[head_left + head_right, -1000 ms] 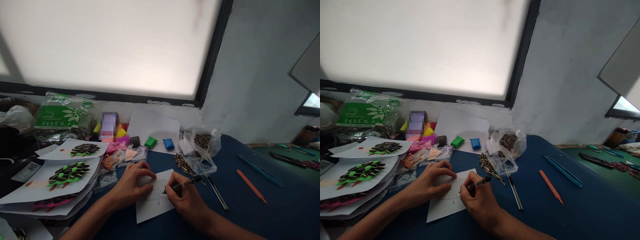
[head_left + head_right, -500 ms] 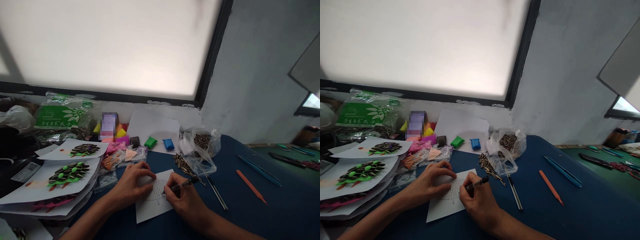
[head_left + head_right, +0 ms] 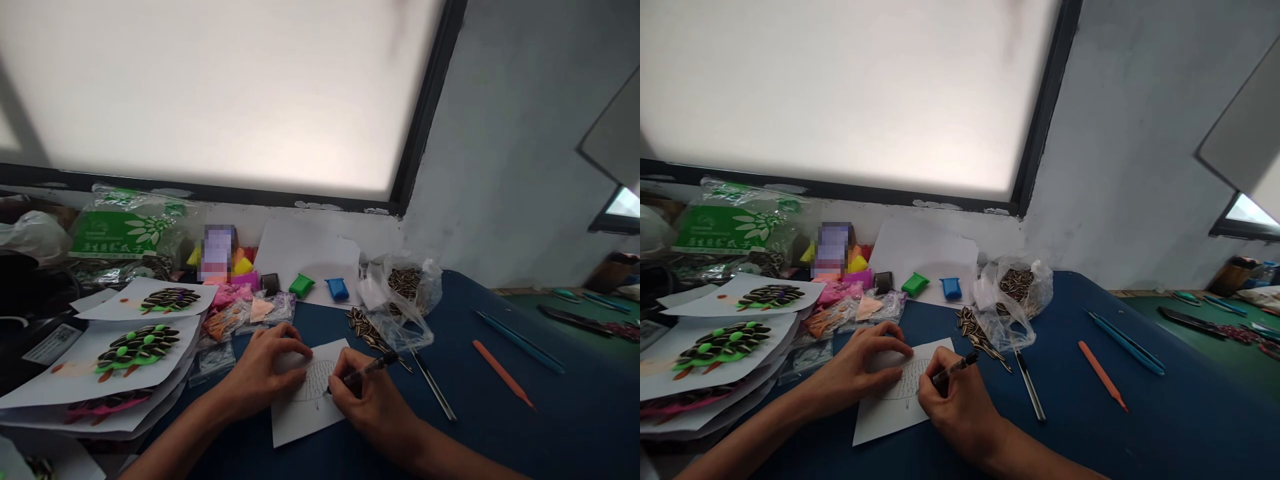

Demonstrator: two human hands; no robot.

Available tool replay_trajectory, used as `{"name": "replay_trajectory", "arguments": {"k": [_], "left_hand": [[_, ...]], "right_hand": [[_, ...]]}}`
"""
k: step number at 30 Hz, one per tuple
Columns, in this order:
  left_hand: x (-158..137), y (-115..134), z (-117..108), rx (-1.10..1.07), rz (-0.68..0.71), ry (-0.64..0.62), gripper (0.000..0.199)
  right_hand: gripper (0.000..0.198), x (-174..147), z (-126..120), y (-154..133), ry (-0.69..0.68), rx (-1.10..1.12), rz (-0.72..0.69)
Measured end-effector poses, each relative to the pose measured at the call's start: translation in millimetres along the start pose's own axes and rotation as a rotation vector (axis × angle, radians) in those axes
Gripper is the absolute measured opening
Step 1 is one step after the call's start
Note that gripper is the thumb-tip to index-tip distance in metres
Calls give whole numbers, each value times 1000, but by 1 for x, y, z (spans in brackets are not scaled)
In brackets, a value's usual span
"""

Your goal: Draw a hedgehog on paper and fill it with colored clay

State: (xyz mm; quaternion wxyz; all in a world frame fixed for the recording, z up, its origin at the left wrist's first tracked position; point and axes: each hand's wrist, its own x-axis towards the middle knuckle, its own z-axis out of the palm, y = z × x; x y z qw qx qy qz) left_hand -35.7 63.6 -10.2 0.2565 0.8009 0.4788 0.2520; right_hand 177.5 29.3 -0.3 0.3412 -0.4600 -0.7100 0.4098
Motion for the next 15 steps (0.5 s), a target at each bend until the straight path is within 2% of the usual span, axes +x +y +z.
{"name": "replay_trajectory", "arguments": {"k": [6, 15], "left_hand": [[0, 3, -2, -13, -14, -16, 27], [0, 7, -6, 10, -1, -31, 26]], "right_hand": [[21, 3, -6, -1, 56, -33, -23], [20, 3, -5, 1, 12, -30, 2]]}}
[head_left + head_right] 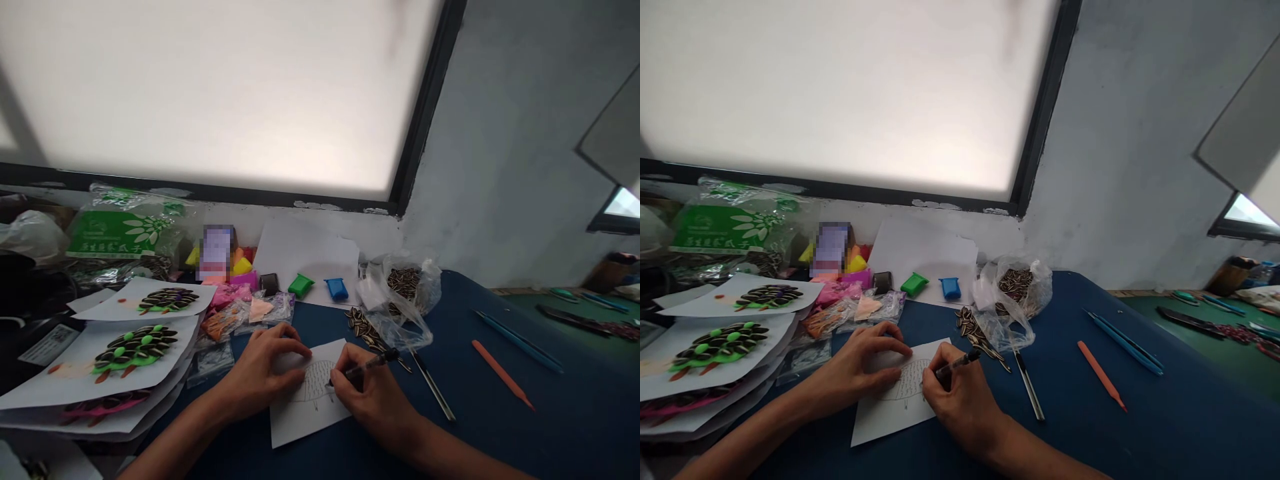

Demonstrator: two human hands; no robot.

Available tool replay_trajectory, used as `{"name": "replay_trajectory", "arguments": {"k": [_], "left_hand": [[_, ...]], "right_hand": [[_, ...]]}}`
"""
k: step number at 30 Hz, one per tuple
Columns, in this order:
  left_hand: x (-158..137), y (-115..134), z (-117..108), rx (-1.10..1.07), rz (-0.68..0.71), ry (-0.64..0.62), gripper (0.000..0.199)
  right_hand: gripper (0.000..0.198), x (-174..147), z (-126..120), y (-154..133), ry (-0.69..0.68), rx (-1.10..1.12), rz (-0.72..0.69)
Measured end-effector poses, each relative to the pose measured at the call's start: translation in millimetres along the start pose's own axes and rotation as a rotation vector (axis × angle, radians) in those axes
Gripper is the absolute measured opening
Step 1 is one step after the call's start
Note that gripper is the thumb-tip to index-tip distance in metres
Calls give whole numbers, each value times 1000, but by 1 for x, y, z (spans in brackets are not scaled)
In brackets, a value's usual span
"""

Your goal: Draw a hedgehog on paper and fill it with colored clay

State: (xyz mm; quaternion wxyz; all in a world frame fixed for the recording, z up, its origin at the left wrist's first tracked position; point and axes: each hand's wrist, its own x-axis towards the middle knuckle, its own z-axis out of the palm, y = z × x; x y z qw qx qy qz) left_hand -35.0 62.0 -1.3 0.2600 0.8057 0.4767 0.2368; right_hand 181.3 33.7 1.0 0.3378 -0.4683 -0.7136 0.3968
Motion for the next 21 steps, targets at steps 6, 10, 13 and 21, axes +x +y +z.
{"name": "replay_trajectory", "arguments": {"k": [6, 10, 13, 21], "left_hand": [[0, -1, 1, -9, -9, -2, 26], [0, -6, 5, -14, 9, 32, 25], [0, -7, 6, -14, 0, 28, 26], [-1, -3, 3, -38, -22, 7, 27]], "right_hand": [[20, 0, 1, 1, 20, 9, -8], [21, -1, 1, 1, 2, 33, -9], [20, -1, 1, 1, 6, 37, -13], [20, -1, -1, -1, -1, 31, -11]]}}
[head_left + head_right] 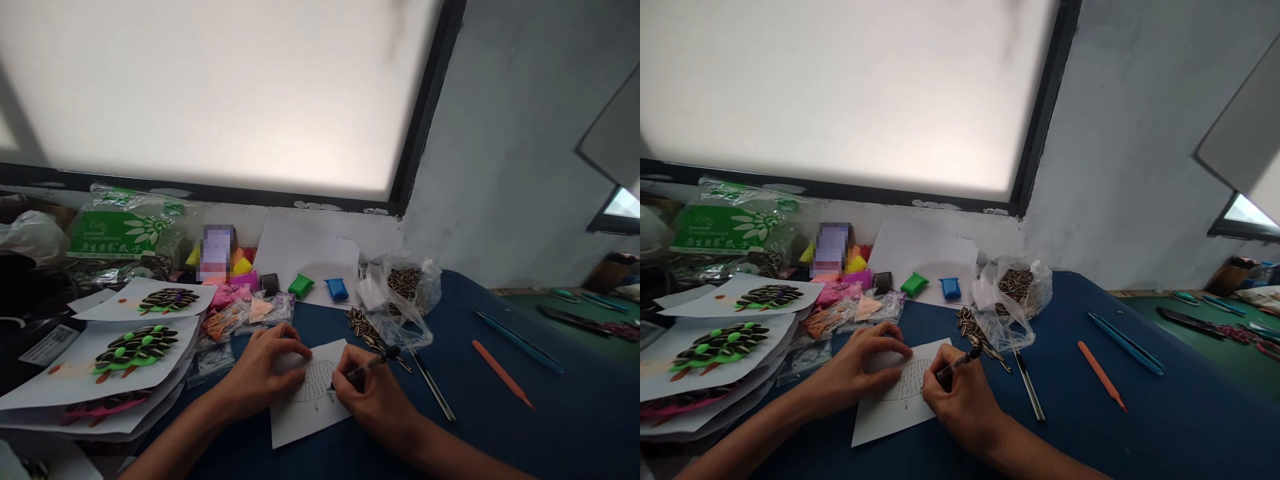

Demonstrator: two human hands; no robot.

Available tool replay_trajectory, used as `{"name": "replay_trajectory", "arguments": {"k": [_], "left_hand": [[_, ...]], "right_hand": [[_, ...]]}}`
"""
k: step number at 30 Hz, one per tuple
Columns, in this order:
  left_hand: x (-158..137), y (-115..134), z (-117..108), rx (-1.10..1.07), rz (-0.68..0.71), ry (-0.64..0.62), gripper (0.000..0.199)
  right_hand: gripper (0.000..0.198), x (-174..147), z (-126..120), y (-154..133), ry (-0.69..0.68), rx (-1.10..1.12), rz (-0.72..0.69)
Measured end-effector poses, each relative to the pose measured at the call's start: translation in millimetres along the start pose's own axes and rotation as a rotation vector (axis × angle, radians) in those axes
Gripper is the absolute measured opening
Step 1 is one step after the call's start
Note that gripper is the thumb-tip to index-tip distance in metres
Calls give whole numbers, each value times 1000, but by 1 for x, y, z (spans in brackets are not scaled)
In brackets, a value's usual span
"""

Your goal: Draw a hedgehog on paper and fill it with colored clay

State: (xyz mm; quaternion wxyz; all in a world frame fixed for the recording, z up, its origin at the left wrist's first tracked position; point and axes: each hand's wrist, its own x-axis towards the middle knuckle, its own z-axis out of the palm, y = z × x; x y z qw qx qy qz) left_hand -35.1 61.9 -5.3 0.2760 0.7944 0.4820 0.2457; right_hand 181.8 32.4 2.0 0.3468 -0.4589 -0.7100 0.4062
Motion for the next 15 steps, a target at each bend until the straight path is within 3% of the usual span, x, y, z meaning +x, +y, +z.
{"name": "replay_trajectory", "arguments": {"k": [5, 15], "left_hand": [[1, 3, -3, 0, -17, -34, 28], [0, 4, -3, 26, -2, -22, 27]], "right_hand": [[19, 2, -2, 7, 70, -62, -39], [17, 4, -1, 9, 49, -73, -30]]}}
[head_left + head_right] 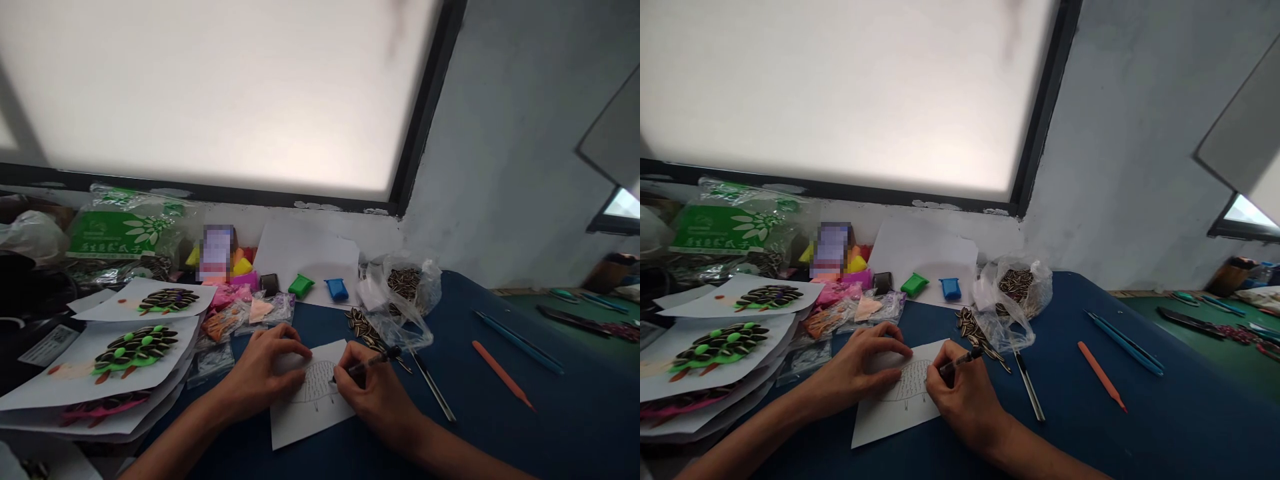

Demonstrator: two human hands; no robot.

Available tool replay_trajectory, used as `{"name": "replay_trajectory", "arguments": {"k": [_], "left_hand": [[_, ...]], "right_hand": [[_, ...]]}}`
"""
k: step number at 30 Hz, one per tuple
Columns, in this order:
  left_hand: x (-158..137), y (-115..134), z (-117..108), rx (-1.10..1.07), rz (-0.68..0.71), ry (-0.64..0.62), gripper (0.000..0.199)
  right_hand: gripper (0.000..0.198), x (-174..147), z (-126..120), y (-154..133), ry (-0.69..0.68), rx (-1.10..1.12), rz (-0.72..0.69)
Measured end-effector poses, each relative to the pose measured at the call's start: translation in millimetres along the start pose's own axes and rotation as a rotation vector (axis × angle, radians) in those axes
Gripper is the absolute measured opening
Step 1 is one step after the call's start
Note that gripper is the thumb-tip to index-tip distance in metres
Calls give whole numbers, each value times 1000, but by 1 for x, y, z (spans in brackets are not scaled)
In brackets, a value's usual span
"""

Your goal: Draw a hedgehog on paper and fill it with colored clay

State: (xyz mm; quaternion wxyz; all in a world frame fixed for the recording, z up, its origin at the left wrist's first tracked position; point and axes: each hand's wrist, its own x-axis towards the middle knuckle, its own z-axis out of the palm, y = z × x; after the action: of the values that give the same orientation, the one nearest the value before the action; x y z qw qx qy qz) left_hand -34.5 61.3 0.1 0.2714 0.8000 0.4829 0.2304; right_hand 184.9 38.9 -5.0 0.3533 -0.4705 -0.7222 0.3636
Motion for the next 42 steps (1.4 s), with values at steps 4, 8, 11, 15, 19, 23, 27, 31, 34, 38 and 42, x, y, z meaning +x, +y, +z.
{"name": "replay_trajectory", "arguments": {"k": [4, 8, 11, 15, 19, 23, 27, 31, 34, 38, 42], "left_hand": [[0, -2, 2, -7, 3, 22, 27], [1, -8, 6, -3, 20, 42, 27], [1, -9, 8, 2, 27, 59, 26], [1, -5, 4, -6, 8, 26, 27], [0, -1, 1, -22, -16, -7, 28], [0, -2, 2, -31, -21, 5, 27], [0, -1, 1, -24, -22, 10, 28], [0, 0, 0, -10, -27, -16, 30], [0, -3, 3, -1, -9, 14, 28], [0, -9, 8, -14, 17, 54, 26], [1, -13, 11, 3, 41, 75, 25]], "right_hand": [[16, -1, 0, -1, 11, -8, -11], [16, -1, 0, -1, 10, -5, -6], [17, -1, 0, -2, 10, -9, -8], [17, -1, -1, -4, 10, 2, 2], [17, -1, -2, -5, 14, -1, 10], [18, -2, -2, -4, 26, -11, 6], [18, -2, -1, -5, 19, -18, 28], [18, -2, 0, -5, 16, -11, 24], [17, -2, 0, -5, 22, -9, 19], [17, -2, -1, -6, 6, 11, 22], [18, -3, -1, -6, -4, 15, 27]]}}
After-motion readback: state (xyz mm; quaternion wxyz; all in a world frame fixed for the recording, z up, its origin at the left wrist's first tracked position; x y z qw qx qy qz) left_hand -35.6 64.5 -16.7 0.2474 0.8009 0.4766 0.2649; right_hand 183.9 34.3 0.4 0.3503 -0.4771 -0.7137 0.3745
